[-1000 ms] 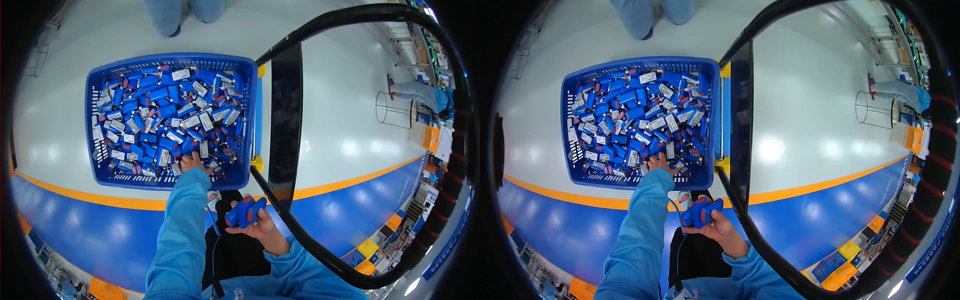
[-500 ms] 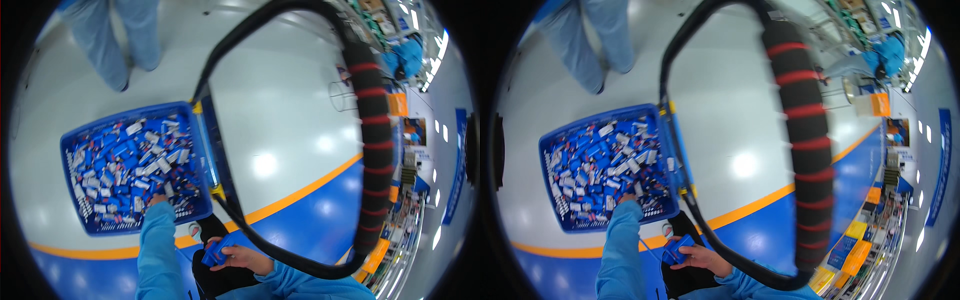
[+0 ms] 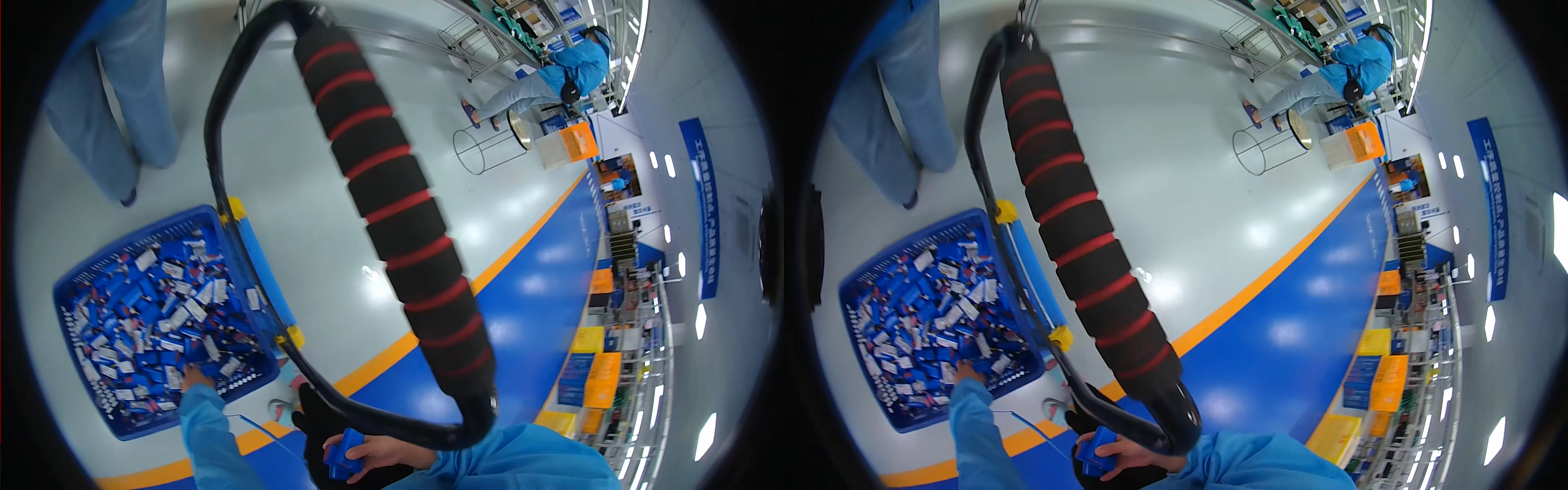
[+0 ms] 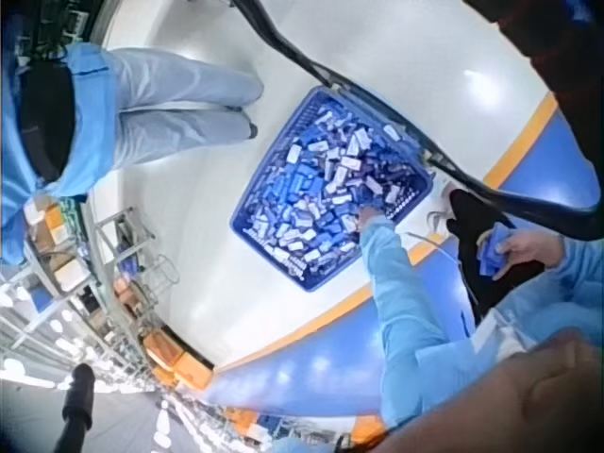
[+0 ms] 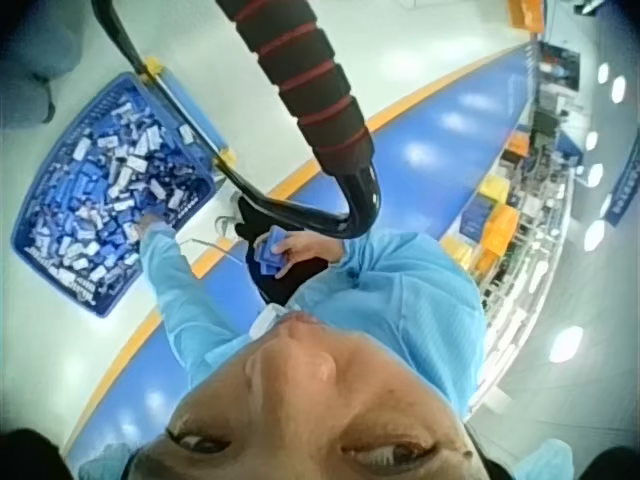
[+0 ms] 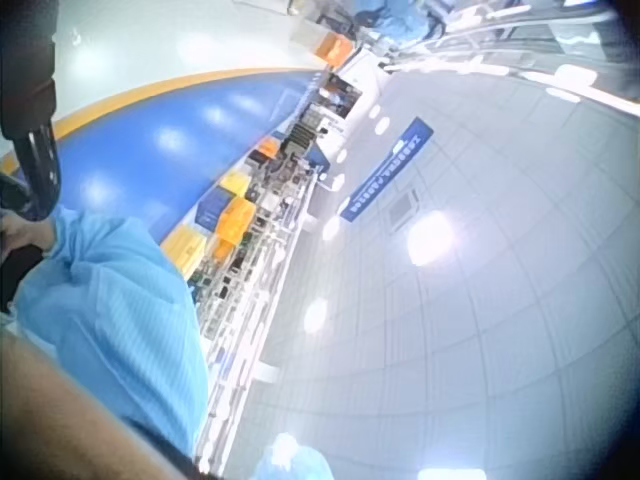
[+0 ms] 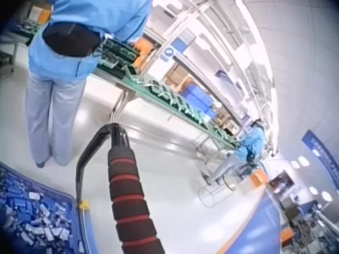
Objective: The person inserts components and batteries into handheld electronic devices by hand on an assembly line.
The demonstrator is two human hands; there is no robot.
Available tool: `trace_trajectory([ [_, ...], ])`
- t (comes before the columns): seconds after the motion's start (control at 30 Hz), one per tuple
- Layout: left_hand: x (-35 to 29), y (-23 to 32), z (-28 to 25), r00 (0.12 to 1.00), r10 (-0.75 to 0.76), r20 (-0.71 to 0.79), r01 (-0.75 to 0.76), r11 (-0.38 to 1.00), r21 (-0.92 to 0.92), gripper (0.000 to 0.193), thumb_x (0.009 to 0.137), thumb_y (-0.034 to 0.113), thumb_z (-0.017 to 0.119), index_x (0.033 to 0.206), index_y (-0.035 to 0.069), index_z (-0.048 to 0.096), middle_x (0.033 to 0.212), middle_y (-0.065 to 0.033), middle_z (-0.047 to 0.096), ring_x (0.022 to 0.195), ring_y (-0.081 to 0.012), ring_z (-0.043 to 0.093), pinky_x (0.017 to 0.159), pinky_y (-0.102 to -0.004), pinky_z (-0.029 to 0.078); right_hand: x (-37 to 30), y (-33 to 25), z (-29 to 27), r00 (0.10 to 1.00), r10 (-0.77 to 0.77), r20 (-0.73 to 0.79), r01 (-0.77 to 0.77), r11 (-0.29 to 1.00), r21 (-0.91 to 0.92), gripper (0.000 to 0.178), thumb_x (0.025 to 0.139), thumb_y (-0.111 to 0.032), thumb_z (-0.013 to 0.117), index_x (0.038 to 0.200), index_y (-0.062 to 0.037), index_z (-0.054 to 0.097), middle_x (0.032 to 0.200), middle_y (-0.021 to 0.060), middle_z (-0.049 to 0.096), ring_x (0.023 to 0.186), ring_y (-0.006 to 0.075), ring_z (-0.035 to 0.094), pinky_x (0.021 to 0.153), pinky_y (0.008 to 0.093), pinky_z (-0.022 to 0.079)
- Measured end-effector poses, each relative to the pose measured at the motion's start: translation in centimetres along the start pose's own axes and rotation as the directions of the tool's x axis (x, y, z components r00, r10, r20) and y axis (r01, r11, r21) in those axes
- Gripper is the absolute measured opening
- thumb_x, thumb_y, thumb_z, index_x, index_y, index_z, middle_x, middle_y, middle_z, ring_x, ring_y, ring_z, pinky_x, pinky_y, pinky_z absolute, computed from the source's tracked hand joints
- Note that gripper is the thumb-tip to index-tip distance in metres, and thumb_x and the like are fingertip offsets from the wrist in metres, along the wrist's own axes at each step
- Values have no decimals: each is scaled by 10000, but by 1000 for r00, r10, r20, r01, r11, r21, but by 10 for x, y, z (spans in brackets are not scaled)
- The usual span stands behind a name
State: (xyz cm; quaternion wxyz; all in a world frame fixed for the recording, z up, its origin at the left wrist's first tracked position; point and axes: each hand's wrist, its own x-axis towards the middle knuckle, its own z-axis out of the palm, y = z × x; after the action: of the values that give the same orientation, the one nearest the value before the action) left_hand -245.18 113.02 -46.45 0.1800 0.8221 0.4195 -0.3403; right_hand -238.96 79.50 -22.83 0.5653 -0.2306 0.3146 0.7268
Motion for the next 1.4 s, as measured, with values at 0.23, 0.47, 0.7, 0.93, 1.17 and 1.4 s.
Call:
trace_trajectory([
  [0.23,77,-32,83,960,-132,247,71,967,245,573,726,206,594,1250,153,369,1208,-128,464,1015,-300,536,805,-429,450,3,-11,-14,994,50,-95,-52,998,-20,518,794,-193,598,1254,-161,363,1235,64,370,1151,250,363,822,476,442],
  [0.47,69,-9,54,944,-98,316,36,980,195,640,676,188,632,1251,154,353,1183,-155,482,1031,-323,521,828,-426,437,-15,-29,-9,994,-16,-110,5,995,-96,533,786,-198,605,1254,-146,357,1225,66,384,1139,242,380,825,466,441],
  [0.7,42,-27,19,979,-101,177,53,966,254,678,662,210,674,1248,157,339,1088,-172,546,1004,-321,538,823,-419,435,-38,-16,5,999,-20,-41,13,983,-181,549,777,-203,612,1254,-130,351,1215,69,398,1126,235,398,828,456,439],
  [0.93,-123,-11,-101,1000,-11,-16,11,999,30,640,683,321,687,1212,90,412,996,-165,591,896,-284,587,792,-377,454,-116,31,13,1000,1,-24,-5,987,-158,520,801,-193,593,1260,-176,348,1231,53,380,1133,260,386,852,478,419],
  [1.17,-265,-39,-228,942,-244,-230,240,970,-48,620,684,335,684,1191,84,431,984,-163,595,887,-283,588,784,-377,456,-243,79,54,942,-322,-95,333,931,148,290,791,-204,582,1032,-73,485,967,91,487,879,272,476,757,458,414],
  [1.4,-332,79,-284,908,-206,-364,186,978,-90,599,684,351,680,1167,79,454,970,-161,599,877,-282,590,776,-378,457,-314,59,-16,764,-642,-66,620,703,348,273,745,-314,621,692,-119,438,688,53,437,706,246,480,736,521,440],
])
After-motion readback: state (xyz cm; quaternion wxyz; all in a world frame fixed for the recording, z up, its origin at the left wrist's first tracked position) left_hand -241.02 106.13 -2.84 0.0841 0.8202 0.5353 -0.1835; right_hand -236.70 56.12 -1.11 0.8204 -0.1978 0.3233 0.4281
